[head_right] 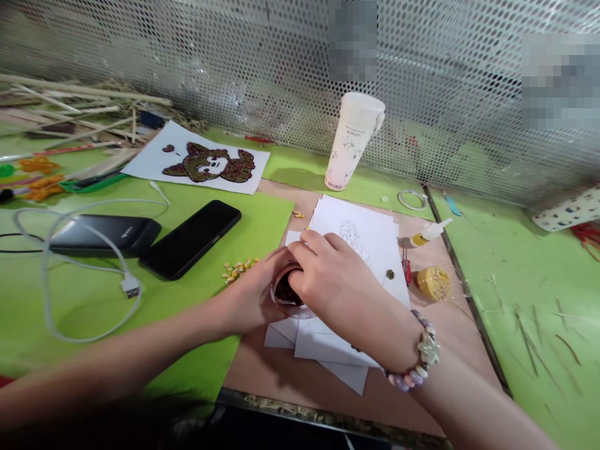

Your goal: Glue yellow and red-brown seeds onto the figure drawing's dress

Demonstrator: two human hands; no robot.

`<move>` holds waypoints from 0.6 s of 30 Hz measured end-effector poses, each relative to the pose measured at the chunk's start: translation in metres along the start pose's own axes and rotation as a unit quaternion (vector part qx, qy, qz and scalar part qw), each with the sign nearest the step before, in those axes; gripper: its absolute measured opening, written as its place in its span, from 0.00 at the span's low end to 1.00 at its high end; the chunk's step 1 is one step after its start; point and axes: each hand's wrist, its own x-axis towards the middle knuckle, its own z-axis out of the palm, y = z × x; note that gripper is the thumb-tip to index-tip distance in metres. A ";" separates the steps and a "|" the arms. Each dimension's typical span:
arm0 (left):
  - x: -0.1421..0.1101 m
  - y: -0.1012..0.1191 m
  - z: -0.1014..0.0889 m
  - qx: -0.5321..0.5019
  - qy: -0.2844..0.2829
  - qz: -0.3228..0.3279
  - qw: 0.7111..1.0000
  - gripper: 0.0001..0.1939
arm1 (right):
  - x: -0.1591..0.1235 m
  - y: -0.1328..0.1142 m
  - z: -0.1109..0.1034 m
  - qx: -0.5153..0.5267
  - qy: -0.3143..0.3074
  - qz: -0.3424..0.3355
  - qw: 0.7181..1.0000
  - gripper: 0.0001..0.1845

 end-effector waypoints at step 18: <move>-0.001 -0.003 0.007 -0.087 -0.001 -0.025 0.996 0.23 | -0.017 0.017 0.010 0.235 0.087 0.030 0.968 0.07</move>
